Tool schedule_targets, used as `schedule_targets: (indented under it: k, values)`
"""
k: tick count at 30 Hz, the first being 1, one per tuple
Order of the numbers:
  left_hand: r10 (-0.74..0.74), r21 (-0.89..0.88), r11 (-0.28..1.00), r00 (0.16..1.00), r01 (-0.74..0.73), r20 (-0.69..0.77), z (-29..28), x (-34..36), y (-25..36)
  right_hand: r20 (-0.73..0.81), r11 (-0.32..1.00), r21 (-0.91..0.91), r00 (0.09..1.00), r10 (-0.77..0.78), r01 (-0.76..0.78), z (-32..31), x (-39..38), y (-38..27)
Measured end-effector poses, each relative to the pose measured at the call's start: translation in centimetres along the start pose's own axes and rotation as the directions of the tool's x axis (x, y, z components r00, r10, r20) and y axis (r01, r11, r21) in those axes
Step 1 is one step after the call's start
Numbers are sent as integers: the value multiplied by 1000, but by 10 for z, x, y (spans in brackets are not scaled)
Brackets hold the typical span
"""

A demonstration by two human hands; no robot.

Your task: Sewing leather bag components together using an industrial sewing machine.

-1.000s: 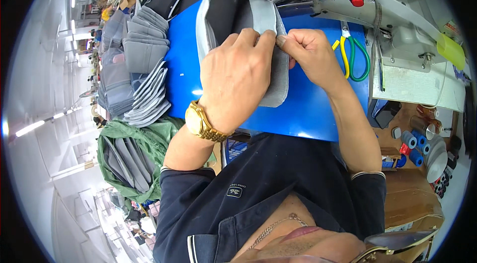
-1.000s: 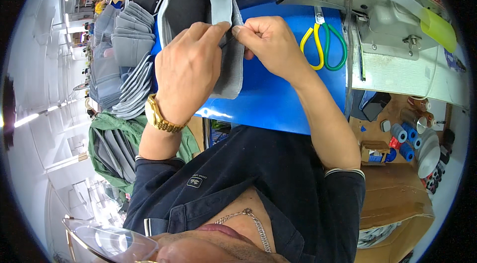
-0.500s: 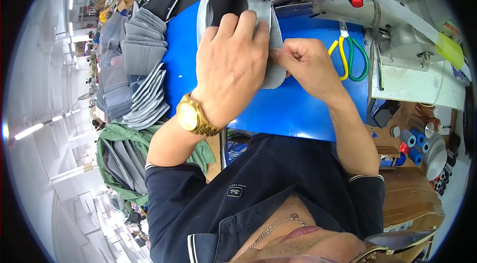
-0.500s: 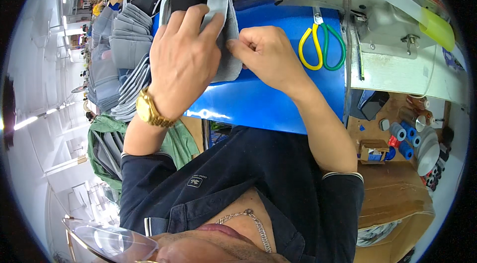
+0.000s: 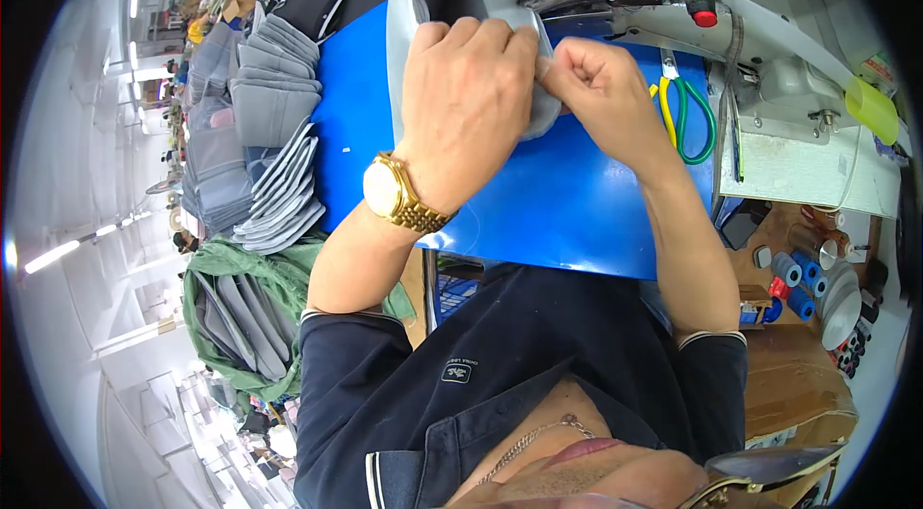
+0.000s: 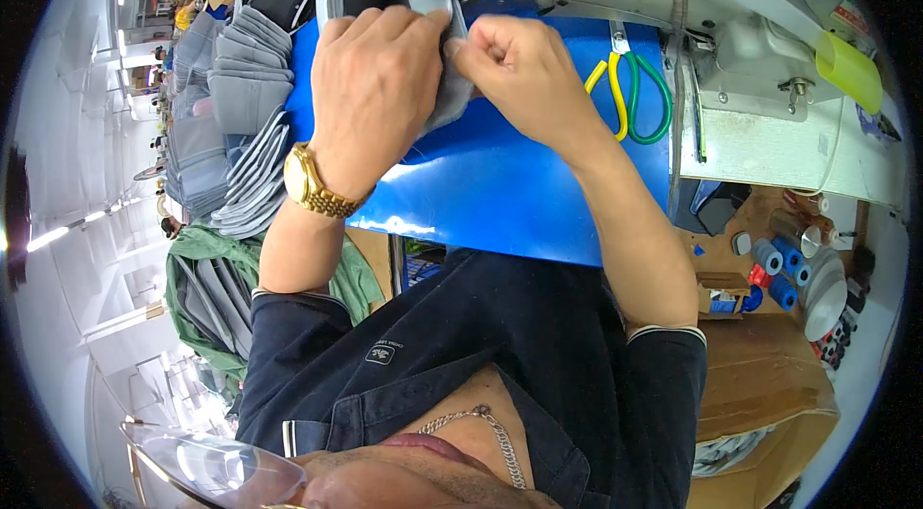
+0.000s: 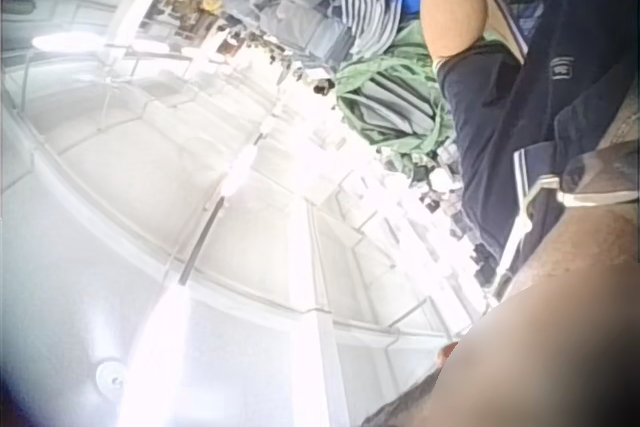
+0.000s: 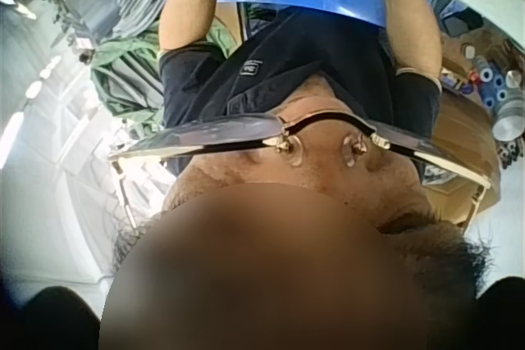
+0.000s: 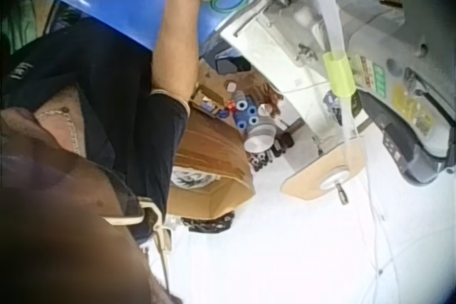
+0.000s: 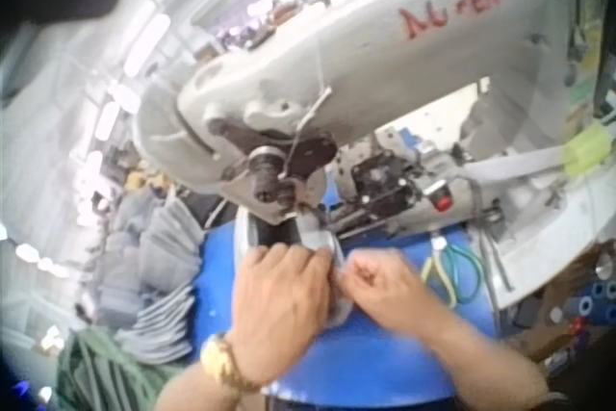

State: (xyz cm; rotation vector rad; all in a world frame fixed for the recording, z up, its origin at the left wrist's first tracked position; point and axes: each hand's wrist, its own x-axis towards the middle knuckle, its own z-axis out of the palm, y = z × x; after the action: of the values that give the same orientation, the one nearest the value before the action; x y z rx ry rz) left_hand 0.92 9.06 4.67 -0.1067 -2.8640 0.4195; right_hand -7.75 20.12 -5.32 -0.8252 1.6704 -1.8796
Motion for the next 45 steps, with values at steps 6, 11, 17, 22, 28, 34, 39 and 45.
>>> schedule_targets:
  k: [6,11,17,22,28,34,39,45]
  values:
    - [3,60,998,1000,-2,-12,11,6,-3,13,966,-259,1000,26,-22,7,-14,-2]
    - [-33,252,966,993,60,-110,0,-17,7,-47,989,81,991,127,-123,26,-27,14]
    - [15,122,992,993,0,-121,7,-21,11,-64,992,112,996,67,-60,53,-28,32]
    - [9,67,998,975,6,-224,20,-14,3,-56,982,171,996,-71,79,60,-14,46]
    - [-6,70,997,963,26,-270,39,2,-9,70,902,432,997,-23,-10,60,11,63]
    - [-26,10,999,907,33,-421,61,-6,-13,239,486,849,971,-1,-208,67,13,64]
    - [47,-3,998,850,-57,-525,62,-15,-32,269,380,874,953,136,-301,70,6,51]
    - [125,23,992,948,-124,-294,41,-20,-38,268,425,853,953,141,-303,67,6,39]
